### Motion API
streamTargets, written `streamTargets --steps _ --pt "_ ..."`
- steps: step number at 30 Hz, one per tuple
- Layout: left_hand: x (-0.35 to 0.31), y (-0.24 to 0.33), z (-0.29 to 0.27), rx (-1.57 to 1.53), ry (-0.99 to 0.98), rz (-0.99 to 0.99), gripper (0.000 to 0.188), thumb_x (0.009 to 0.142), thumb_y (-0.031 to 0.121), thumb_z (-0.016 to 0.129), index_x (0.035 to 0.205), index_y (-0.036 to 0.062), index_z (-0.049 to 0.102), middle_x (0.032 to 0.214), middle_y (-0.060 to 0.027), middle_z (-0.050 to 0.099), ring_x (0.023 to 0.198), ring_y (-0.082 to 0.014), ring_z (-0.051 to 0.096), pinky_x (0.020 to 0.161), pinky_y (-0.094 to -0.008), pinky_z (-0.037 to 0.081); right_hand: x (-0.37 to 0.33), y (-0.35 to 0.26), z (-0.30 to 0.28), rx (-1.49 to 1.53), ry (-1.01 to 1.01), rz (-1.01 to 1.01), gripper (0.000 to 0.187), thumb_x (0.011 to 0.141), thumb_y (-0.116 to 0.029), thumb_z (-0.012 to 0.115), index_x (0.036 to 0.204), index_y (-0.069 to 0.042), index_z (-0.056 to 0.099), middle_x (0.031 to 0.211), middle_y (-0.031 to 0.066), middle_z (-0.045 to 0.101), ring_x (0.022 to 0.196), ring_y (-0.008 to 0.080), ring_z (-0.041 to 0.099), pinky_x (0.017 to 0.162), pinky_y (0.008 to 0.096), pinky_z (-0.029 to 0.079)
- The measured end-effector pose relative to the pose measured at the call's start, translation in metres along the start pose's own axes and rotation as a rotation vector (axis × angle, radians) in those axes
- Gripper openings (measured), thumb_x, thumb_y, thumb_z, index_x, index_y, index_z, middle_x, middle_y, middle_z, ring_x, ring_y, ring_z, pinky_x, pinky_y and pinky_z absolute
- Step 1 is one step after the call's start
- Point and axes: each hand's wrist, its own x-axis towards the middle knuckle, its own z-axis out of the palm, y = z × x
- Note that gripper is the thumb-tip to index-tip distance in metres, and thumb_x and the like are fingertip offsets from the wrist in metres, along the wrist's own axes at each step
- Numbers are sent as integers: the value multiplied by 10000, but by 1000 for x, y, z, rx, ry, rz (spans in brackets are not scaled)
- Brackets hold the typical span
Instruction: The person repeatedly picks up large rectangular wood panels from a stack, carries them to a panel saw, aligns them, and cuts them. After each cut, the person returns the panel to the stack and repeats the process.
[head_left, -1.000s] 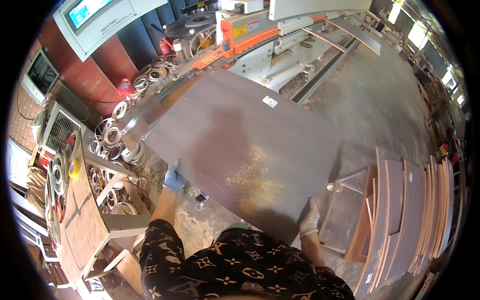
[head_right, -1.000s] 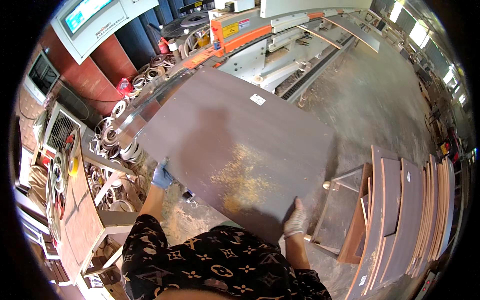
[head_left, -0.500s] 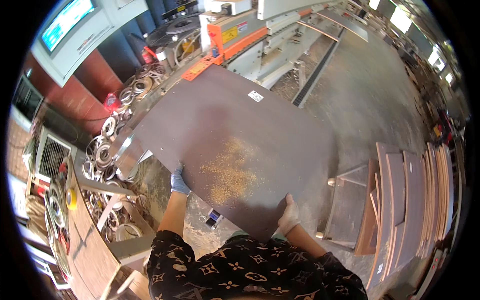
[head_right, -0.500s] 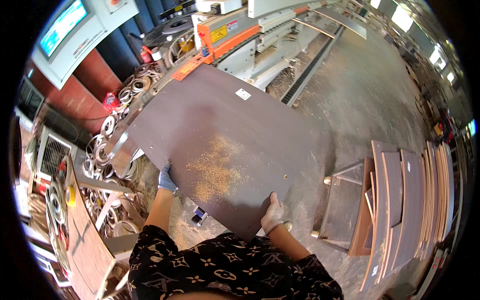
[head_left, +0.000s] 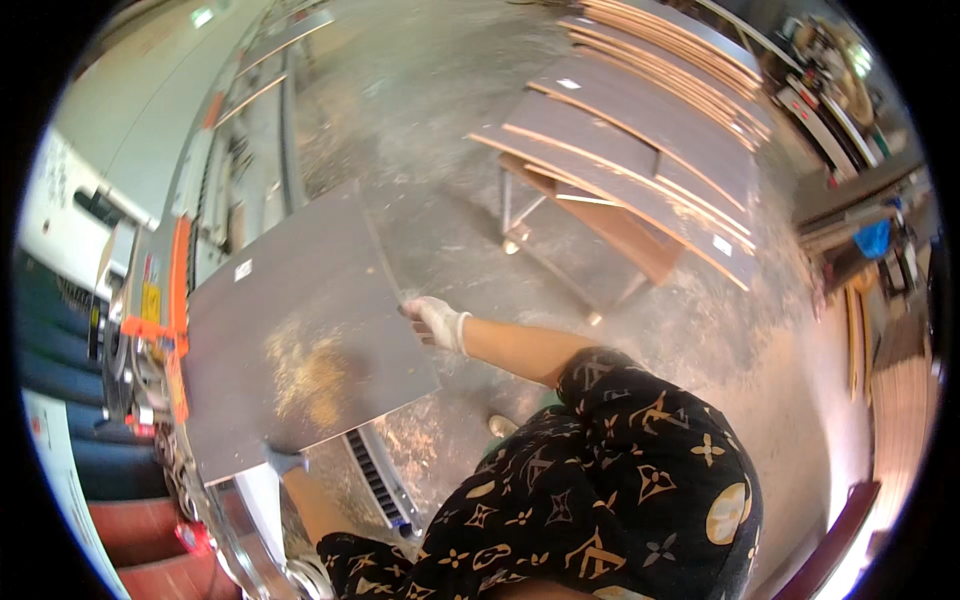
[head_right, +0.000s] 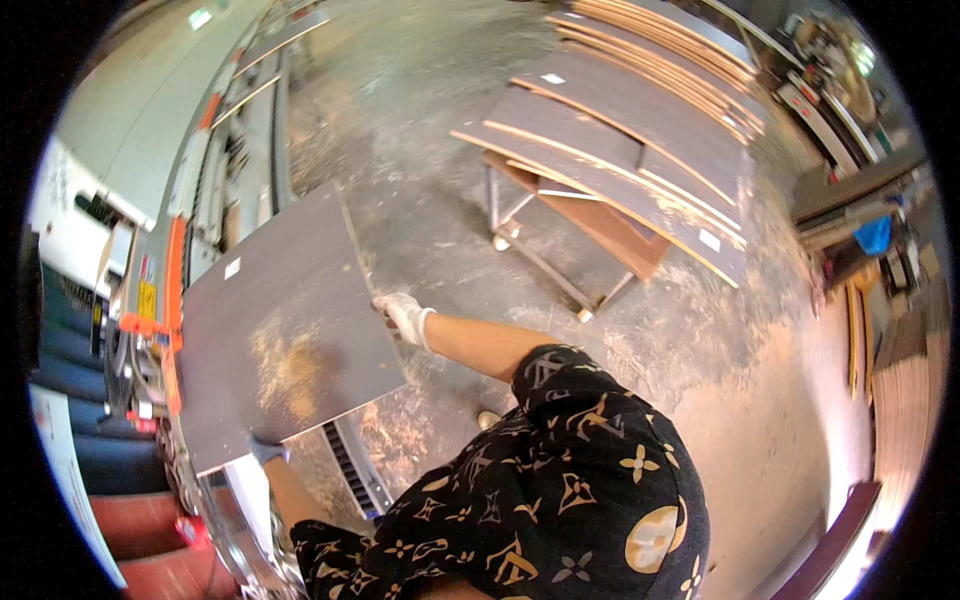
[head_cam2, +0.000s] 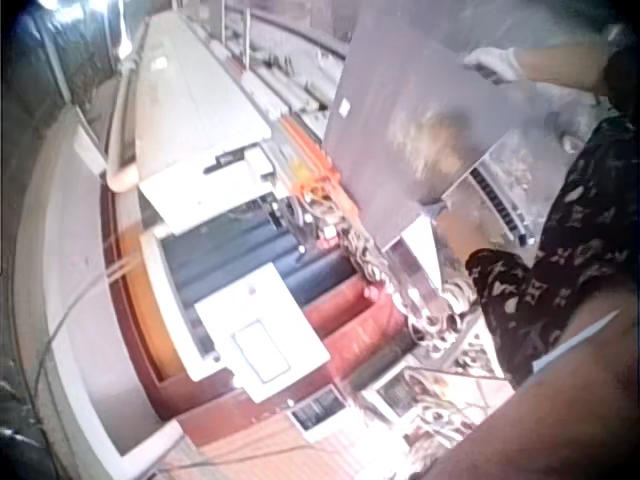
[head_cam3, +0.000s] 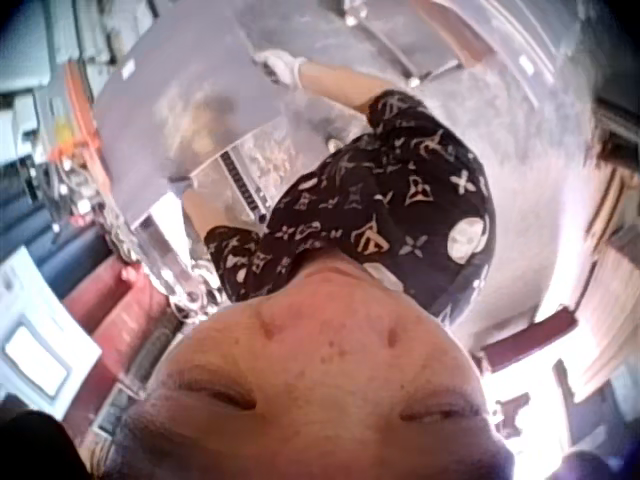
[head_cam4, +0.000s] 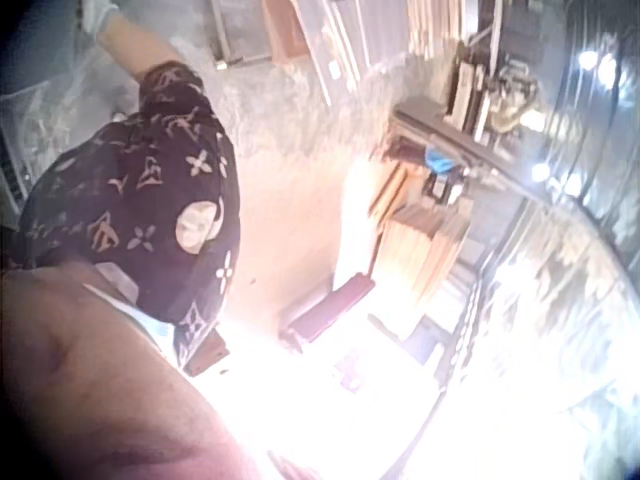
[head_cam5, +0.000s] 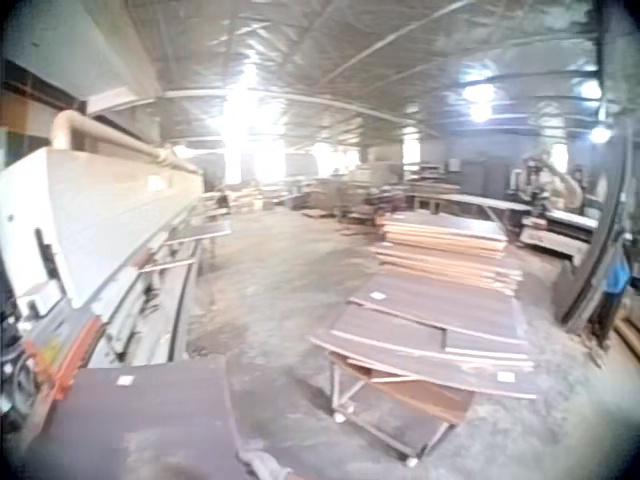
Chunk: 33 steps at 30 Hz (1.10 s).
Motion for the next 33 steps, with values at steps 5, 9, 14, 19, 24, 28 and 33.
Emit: streamTargets --steps 5,9,14,19,24,28,33 --pt "-62 -29 31 85 253 274 431 893 289 562 1249 66 465 1127 -130 584 959 -261 589 832 -356 504 -67 -24 -256 -389 504 -503 328 833 -260 628 1079 -45 611 973 80 631 928 203 590 831 337 470" --pt "-195 -90 125 447 194 653 415 932 139 480 1328 47 395 1343 -149 447 1174 -288 491 959 -393 440 -146 -41 -509 49 1287 -414 348 793 -182 667 1076 8 597 1039 123 633 897 215 591 816 337 479" --pt "-192 -191 159 517 112 526 392 900 44 450 1288 -15 432 1287 -141 494 1126 -257 522 894 -317 456 -224 -92 -665 -632 1557 25 501 823 -318 553 1289 -149 486 1194 180 565 1117 325 546 931 400 438" --pt "-250 -247 240 695 -121 621 417 870 43 462 1282 -19 435 1201 -109 515 1072 -210 500 897 -294 417 -215 -126 -711 -1219 1475 273 449 826 -337 566 1268 -274 511 1254 115 517 1187 294 481 947 425 424" --pt "-278 -268 305 866 -360 410 486 849 31 448 1332 22 398 1276 -113 465 1160 -216 449 966 -324 377 -228 -149 -726 -1150 1437 319 354 822 -304 569 1171 -241 568 1185 139 534 1134 309 507 907 426 443" --pt "-245 -363 315 689 -445 362 394 870 115 555 1245 44 454 1218 -67 485 971 -177 514 768 -283 455 -224 -155 -706 -1253 1276 361 287 842 -270 531 1110 -176 568 1114 164 548 1075 320 537 869 437 454" --pt "-295 -466 440 688 -848 -172 427 852 136 561 1257 69 442 1174 -54 502 1003 -155 512 804 -319 479 -267 -82 -597 -1484 1172 237 255 884 -317 456 1027 -128 551 1029 191 558 1024 348 533 894 496 371"
